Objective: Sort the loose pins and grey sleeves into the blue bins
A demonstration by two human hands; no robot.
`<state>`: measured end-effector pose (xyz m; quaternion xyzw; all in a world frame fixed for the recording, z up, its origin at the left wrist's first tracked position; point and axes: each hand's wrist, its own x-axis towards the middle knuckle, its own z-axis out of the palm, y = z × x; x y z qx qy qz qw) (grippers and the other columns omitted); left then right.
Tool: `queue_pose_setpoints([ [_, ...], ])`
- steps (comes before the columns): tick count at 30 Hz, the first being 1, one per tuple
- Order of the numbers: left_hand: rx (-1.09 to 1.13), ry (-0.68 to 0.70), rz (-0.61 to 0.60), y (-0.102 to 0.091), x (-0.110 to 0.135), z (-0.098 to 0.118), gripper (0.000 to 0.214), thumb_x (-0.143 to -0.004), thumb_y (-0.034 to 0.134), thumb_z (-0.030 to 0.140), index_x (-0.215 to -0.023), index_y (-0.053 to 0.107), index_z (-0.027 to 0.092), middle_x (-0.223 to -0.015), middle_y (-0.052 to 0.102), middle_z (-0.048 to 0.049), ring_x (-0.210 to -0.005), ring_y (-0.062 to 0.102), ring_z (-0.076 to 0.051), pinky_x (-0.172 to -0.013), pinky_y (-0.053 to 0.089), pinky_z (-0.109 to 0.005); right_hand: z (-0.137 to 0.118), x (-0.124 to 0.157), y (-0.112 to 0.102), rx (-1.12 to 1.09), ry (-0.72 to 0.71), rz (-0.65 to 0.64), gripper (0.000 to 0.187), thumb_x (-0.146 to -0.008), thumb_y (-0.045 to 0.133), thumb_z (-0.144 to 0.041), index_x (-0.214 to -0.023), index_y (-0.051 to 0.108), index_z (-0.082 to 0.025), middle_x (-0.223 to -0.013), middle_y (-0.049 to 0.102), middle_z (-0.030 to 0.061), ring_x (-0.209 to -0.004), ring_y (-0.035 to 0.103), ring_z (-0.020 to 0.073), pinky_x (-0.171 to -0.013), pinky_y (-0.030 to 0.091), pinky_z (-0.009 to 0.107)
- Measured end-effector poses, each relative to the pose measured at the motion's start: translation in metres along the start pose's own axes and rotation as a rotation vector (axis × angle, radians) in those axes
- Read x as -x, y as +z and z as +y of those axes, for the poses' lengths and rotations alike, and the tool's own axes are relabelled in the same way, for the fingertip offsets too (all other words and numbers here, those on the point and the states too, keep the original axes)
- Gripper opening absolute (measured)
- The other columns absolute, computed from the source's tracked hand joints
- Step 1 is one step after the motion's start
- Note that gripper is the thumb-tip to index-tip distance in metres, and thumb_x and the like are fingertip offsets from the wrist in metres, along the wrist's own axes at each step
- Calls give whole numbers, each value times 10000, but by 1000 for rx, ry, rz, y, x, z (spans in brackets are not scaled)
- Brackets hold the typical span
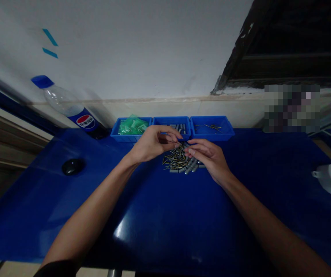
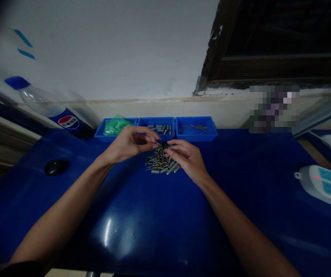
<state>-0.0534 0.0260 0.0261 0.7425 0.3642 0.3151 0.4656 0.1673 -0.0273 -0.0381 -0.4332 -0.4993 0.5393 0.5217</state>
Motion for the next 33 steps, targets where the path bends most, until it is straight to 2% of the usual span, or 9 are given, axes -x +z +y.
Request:
queue_pose_setpoints([
  [4,51,-12,-14,4,0,-3,210,-808,789,213,-994,744,126,-842,786,-65,-797,763,-170,-796,632,-297,3,3,7,-99,24,-45,262,-811,869,-326,-1058,806,-266,-980,838,47,-904,801,231,-919,614,424],
  [9,29,2,-36,8,0,-3,246,-821,797,237,-1026,727,122,-836,787,-63,-787,765,-173,-790,625,-297,7,2,12,-144,52,26,236,-767,891,-348,-966,829,-238,-893,830,55,-835,787,232,-851,624,423],
  [12,-152,22,-98,0,0,-6,286,-812,812,235,-1060,714,131,-885,777,-59,-818,748,-174,-783,599,-289,8,0,8,-115,31,79,199,-782,880,-342,-947,834,-242,-843,815,43,-781,768,210,-808,614,396],
  [15,-481,-12,-203,-10,2,-13,273,-769,830,183,-1011,710,143,-875,753,-45,-773,707,-170,-710,546,-274,4,-4,1,-108,-87,235,100,-815,839,-322,-902,829,-273,-833,799,22,-776,750,198,-820,600,394],
  [17,-616,-85,-259,-12,5,-19,252,-755,807,135,-988,711,146,-829,732,-29,-714,672,-158,-642,501,-255,0,-7,-4,-117,-164,336,86,-834,801,-323,-911,820,-290,-914,805,26,-852,754,215,-860,595,413],
  [20,-656,-156,-307,-9,8,-26,245,-745,740,76,-977,708,147,-802,716,-16,-671,644,-139,-572,447,-221,-4,-10,-10,-121,-179,394,189,-842,774,-339,-1027,802,-316,-1113,804,31,-981,757,237,-908,588,428],
  [23,-646,-145,-293,-5,8,-28,288,-738,662,20,-993,708,146,-798,720,-14,-652,641,-125,-547,428,-203,-3,-11,-11,-118,-160,392,231,-858,750,-349,-1085,777,-323,-1147,797,30,-993,757,233,-908,584,423],
  [26,-614,-140,-258,-5,5,-27,353,-729,648,-5,-1043,714,143,-819,743,-27,-674,676,-144,-570,468,-219,-1,-9,-9,-103,-139,354,174,-876,724,-344,-1038,769,-300,-1088,799,40,-921,756,224,-875,582,419],
  [33,-457,-59,-101,-14,1,-18,326,-803,706,91,-1123,713,154,-900,789,-50,-800,756,-181,-699,580,-264,0,-6,-4,-143,-94,277,110,-879,727,-305,-963,792,-277,-895,793,28,-737,712,180,-781,569,381],
])
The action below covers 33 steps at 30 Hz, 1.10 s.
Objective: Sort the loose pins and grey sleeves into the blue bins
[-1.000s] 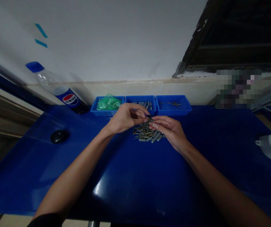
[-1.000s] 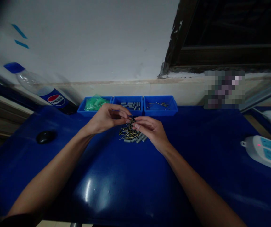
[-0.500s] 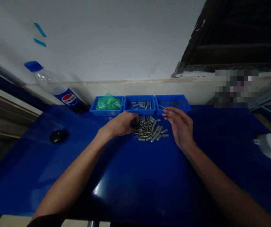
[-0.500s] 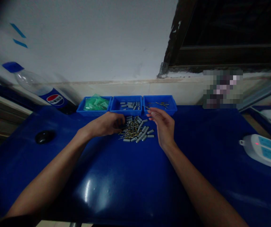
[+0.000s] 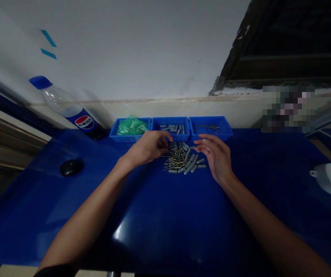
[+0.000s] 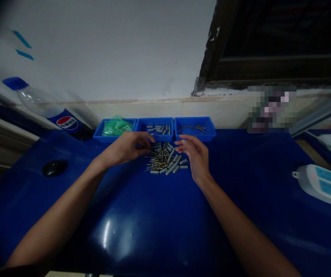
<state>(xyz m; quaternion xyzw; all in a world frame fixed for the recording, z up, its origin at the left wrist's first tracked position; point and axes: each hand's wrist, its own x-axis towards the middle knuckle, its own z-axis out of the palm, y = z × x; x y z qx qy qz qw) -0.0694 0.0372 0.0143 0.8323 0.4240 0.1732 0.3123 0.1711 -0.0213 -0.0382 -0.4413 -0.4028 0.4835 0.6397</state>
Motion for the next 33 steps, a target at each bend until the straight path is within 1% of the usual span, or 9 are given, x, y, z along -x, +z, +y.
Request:
queue_pose_setpoints([
  [3,101,54,86,0,1,7,303,-831,710,127,-1133,713,148,-997,781,-71,-848,758,-171,-763,610,-275,1,1,0,13,14,-25,121,-883,728,-316,-974,795,-272,-865,792,25,-714,707,175,-756,566,370],
  [7,214,123,122,3,2,20,338,-840,726,145,-1177,692,143,-1003,758,-73,-860,758,-166,-813,631,-283,3,2,0,83,18,-115,156,-885,746,-345,-1005,798,-260,-854,798,25,-701,713,173,-719,562,351],
  [13,209,179,86,10,3,27,474,-850,685,96,-1304,571,166,-1049,715,-59,-851,764,-144,-795,621,-237,-1,6,3,192,27,-237,245,-847,802,-354,-1070,813,-254,-892,816,42,-727,741,178,-705,586,335],
  [20,89,226,2,19,6,28,486,-893,647,129,-1331,454,208,-1056,707,-50,-843,754,-166,-734,592,-247,5,8,4,224,63,-298,198,-754,878,-378,-890,843,-237,-748,789,42,-672,755,207,-654,619,353],
  [22,63,230,-17,16,6,29,467,-901,661,152,-1321,463,207,-1088,706,-61,-853,747,-173,-737,588,-261,7,8,3,239,65,-273,155,-774,867,-365,-852,839,-233,-712,780,40,-633,742,200,-604,597,334],
  [24,-35,219,-25,9,7,26,445,-896,684,160,-1297,494,198,-1120,705,-75,-904,736,-192,-782,582,-292,7,6,1,246,17,-181,128,-803,850,-360,-827,833,-236,-702,778,35,-615,729,189,-592,584,326],
  [28,-329,134,-156,-2,9,8,404,-828,701,68,-1202,601,186,-1142,704,-86,-1027,694,-236,-894,539,-349,4,-4,-6,156,-176,92,128,-847,821,-345,-945,837,-263,-895,825,37,-764,769,209,-752,618,382],
  [30,-380,55,-232,-2,9,-1,393,-798,702,41,-1157,636,187,-1102,708,-75,-974,683,-225,-861,527,-340,2,-8,-10,127,-200,117,198,-852,811,-336,-1040,829,-276,-1025,828,44,-850,780,227,-795,617,406],
  [33,-362,31,-257,4,8,-9,262,-812,645,26,-1024,663,180,-994,707,-55,-877,654,-194,-781,501,-300,0,-11,-11,110,-164,93,243,-855,798,-334,-1094,811,-289,-1084,820,45,-853,775,225,-786,609,408],
])
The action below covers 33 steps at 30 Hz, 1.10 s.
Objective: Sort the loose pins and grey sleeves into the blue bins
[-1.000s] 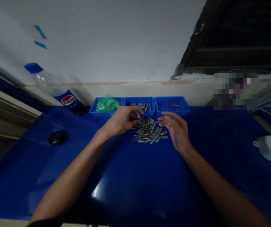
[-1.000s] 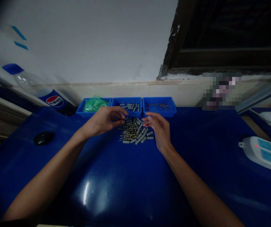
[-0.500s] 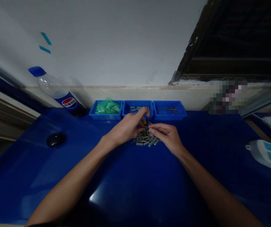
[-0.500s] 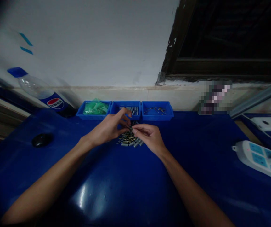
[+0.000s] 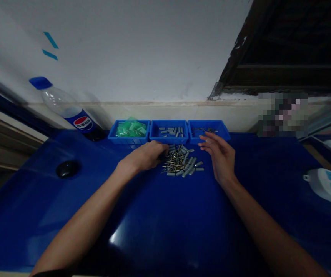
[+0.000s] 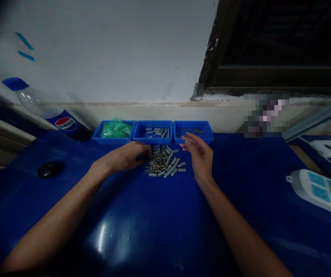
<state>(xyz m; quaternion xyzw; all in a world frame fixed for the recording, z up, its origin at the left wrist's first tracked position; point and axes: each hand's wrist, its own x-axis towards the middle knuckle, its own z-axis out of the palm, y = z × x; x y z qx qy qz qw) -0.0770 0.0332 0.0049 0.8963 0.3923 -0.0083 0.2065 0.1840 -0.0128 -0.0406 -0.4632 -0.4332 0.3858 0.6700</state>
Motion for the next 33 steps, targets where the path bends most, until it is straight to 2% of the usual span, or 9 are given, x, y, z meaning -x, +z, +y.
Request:
queue_pose_setpoints([
  [3,13,-4,16,3,-3,3,229,-826,566,-7,-927,665,172,-849,682,-38,-741,605,-164,-685,452,-275,-1,2,2,-5,42,-26,218,-853,795,-336,-1065,805,-289,-1048,821,41,-809,760,208,-764,597,395],
  [7,51,-2,18,-4,-3,7,293,-814,558,-20,-1004,678,168,-762,661,-7,-655,579,-143,-624,415,-258,-1,5,4,-5,65,-45,193,-845,799,-335,-1032,801,-286,-1007,820,32,-779,748,199,-745,584,387],
  [11,121,64,87,-12,-1,7,372,-827,555,-30,-1127,685,148,-842,728,-25,-734,656,-145,-678,461,-248,1,5,4,-9,65,-52,150,-861,781,-324,-1001,803,-275,-987,818,32,-756,736,187,-737,570,380],
  [17,260,151,289,-18,-1,17,351,-906,579,76,-1222,704,164,-921,758,-43,-780,694,-146,-730,523,-262,4,8,5,-23,79,-112,143,-893,751,-300,-1025,801,-277,-939,813,24,-729,723,169,-733,558,366],
  [20,412,176,381,-17,-3,26,256,-907,599,122,-1114,746,156,-958,764,-57,-821,705,-147,-761,561,-268,3,10,6,-8,97,-178,152,-909,740,-303,-1047,799,-276,-905,812,18,-725,723,167,-734,559,361],
  [25,711,121,399,-13,-6,34,67,-833,681,154,-866,735,133,-874,779,-63,-809,743,-153,-780,605,-265,0,16,10,-11,159,-330,194,-911,756,-315,-1088,792,-244,-928,824,44,-788,762,189,-766,580,367],
  [28,805,81,397,-11,-6,36,48,-793,715,165,-831,716,136,-831,776,-53,-793,754,-157,-759,614,-263,-2,19,12,-52,212,-388,210,-881,798,-315,-1076,797,-236,-943,831,54,-827,782,203,-793,596,369],
  [33,850,57,375,-10,-7,38,48,-782,716,169,-818,695,146,-811,777,-44,-803,767,-171,-740,626,-278,-3,22,16,-115,300,-371,224,-800,871,-319,-1005,825,-239,-920,838,56,-826,798,218,-824,623,390],
])
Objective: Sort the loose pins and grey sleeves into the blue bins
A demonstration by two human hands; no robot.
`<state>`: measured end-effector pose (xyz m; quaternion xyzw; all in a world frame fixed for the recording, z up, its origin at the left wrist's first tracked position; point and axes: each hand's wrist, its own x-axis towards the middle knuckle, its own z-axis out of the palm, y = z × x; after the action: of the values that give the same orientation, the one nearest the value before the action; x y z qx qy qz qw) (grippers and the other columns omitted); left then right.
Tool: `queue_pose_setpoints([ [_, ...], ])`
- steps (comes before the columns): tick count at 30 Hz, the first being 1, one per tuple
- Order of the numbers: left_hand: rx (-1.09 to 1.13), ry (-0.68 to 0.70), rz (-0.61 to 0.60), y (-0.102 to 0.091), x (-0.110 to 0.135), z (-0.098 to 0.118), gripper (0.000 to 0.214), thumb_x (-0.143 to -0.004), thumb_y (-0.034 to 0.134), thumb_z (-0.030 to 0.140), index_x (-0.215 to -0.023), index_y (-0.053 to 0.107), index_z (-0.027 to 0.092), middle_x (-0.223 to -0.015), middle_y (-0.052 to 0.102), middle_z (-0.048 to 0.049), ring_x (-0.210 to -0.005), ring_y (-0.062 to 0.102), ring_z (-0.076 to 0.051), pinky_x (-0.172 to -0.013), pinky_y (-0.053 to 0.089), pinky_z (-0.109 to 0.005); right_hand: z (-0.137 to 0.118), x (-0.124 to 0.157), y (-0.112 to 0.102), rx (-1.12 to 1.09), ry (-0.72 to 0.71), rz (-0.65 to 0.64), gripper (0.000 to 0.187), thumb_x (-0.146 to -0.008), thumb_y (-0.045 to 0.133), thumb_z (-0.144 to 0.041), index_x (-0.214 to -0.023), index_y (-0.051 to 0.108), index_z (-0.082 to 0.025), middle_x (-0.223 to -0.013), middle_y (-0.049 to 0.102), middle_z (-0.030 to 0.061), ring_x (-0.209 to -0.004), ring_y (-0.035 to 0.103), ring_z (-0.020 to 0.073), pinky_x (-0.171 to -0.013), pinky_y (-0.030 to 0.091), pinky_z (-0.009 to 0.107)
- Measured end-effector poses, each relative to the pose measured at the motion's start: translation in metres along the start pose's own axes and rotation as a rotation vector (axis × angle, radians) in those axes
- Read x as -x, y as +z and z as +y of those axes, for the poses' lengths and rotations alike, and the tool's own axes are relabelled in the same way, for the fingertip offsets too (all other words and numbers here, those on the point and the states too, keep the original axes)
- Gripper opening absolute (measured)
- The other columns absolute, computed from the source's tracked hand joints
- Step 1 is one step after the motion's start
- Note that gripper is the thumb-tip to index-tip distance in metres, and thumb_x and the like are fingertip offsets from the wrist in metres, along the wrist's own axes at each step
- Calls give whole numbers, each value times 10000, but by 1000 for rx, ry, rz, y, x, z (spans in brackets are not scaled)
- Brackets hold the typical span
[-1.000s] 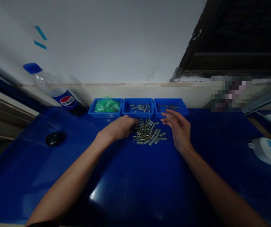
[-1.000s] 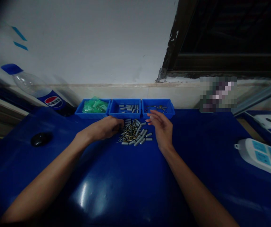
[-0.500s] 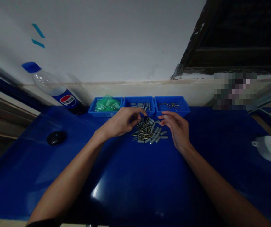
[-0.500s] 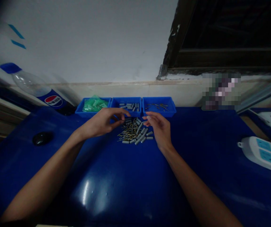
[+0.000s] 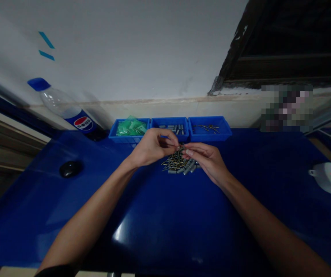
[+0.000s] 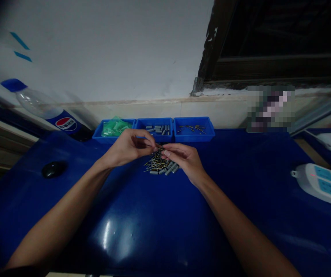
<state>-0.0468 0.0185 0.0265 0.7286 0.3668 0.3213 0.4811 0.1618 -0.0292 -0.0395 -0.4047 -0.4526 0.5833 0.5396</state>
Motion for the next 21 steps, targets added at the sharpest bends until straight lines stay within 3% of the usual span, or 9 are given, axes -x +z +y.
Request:
queue_pose_setpoints([
  [6,1,5,0,4,1,-4,70,-815,722,206,-810,697,141,-843,787,-70,-801,763,-165,-807,640,-307,-3,-1,5,-38,30,30,206,-715,907,-344,-874,831,-236,-855,832,55,-800,791,225,-825,641,416],
  [13,-117,67,0,6,0,-5,36,-845,688,181,-829,685,149,-916,776,-70,-891,754,-177,-880,628,-341,0,-2,4,-60,28,51,232,-729,901,-312,-938,833,-237,-879,837,55,-796,795,223,-848,637,422],
  [16,-334,101,-32,-3,-1,-8,103,-838,696,142,-939,681,153,-961,759,-58,-900,737,-179,-866,609,-335,2,-4,-1,-12,-42,121,183,-768,874,-298,-936,829,-241,-899,835,50,-831,799,231,-903,628,452],
  [21,-797,16,-116,-12,-1,-21,149,-876,599,60,-945,685,161,-894,743,-71,-843,715,-205,-780,549,-326,1,-10,-11,76,-229,306,317,-839,784,-244,-1151,776,-299,-1229,789,52,-1105,769,263,-1056,568,503],
])
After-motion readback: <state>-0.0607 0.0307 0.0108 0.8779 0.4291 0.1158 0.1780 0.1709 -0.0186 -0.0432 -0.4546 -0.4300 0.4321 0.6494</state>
